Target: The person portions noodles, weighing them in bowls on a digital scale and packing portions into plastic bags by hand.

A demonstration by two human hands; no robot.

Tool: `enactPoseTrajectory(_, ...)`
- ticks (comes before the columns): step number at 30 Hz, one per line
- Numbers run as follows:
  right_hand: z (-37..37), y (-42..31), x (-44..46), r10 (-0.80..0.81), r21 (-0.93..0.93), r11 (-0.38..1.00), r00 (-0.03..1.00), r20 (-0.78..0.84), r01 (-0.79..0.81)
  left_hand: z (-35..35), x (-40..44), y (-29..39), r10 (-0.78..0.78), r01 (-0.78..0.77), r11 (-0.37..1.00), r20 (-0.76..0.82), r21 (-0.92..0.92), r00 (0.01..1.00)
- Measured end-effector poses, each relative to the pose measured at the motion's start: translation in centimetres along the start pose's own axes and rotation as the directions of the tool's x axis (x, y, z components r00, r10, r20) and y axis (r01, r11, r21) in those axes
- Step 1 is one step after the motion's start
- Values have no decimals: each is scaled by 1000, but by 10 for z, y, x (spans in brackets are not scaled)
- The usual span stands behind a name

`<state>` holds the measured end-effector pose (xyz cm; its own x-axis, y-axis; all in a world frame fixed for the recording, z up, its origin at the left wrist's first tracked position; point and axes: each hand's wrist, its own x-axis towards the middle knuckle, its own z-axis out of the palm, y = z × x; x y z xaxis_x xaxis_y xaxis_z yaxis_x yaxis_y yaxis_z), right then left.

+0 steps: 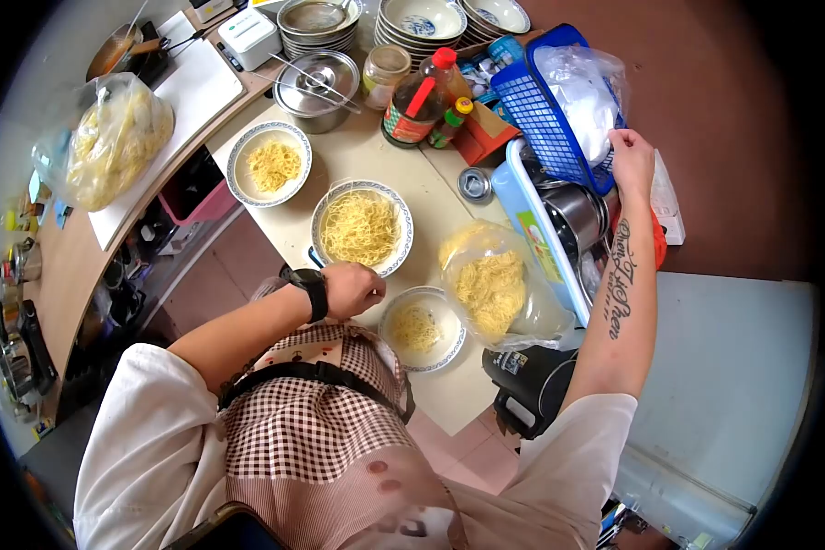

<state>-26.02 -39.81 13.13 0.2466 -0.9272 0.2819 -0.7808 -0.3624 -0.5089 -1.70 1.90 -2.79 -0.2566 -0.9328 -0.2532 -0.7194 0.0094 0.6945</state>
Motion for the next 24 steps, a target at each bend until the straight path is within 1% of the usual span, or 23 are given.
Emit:
enactPoseTrajectory(1, -3, -4, 0, -17, -14, 1000, 1000, -11, 17, 0, 0, 0, 11, -11, 1000, -7, -2, 1000)
enactPoseTrajectory(3, -5, -2, 4, -37, 33, 999, 999, -24, 38, 3, 0, 1, 31, -31, 1000, -24, -4, 999)
enactPoseTrajectory(4, -5, 1, 5, -46, 56, 997, 999, -28, 47, 3, 0, 2, 16, -16, 1000, -10, -2, 1000)
enactPoseTrajectory(7, -5, 3, 9, -86, 13, 996, 996, -37, 86, 0, -3, 4, 9, -9, 1000, -12, -5, 1000)
enactPoseTrajectory(10, -2, 2, 11, -44, 29, 999, 996, -74, 46, 3, -6, 2, 11, -12, 1000, -31, -16, 999)
enactPoseTrajectory(13, 7, 2, 12, -5, 268, 961, 972, -233, 69, 3, -11, 0, -10, 9, 999, -19, -44, 1000)
enactPoseTrajectory(14, 7, 2, 14, 12, 320, 944, 958, -286, 84, 0, -12, -1, -20, 20, 999, -18, -35, 1000)
enactPoseTrajectory(16, -1, -8, 10, -3, 358, 914, 886, -464, 190, 1, -15, 3, -36, 36, 999, -3, -27, 999)
enactPoseTrajectory(17, -7, -15, 13, -12, 368, 894, 835, -550, 255, 2, -13, 2, -25, 24, 999, -28, -41, 999)
enactPoseTrajectory(18, -12, -16, 14, -76, 257, 931, 824, -562, 261, 2, -13, 0, -18, 16, 999, -54, -48, 998)
enactPoseTrajectory(19, -9, -14, 13, -110, 202, 953, 876, -470, 228, 6, -16, 0, -7, 3, 998, -62, -56, 998)
enactPoseTrajectory(21, -11, -12, 12, -164, 56, 981, 951, -262, 184, 8, -17, 10, -11, 10, 998, -17, -56, 1000)
enactPoseTrajectory(22, -5, -15, 10, -202, 118, 964, 943, -264, 240, 1, -14, 9, -21, 20, 999, -15, -44, 1000)
enactPoseTrajectory(23, -3, -19, 8, -331, -116, 944, 885, -328, 310, 0, -12, 9, -10, 9, 999, -23, -43, 1000)
enactPoseTrajectory(24, 0, -30, -3, -459, -348, 873, 814, -355, 341, 2, -12, 11, 1, -2, 999, -24, -44, 1000)
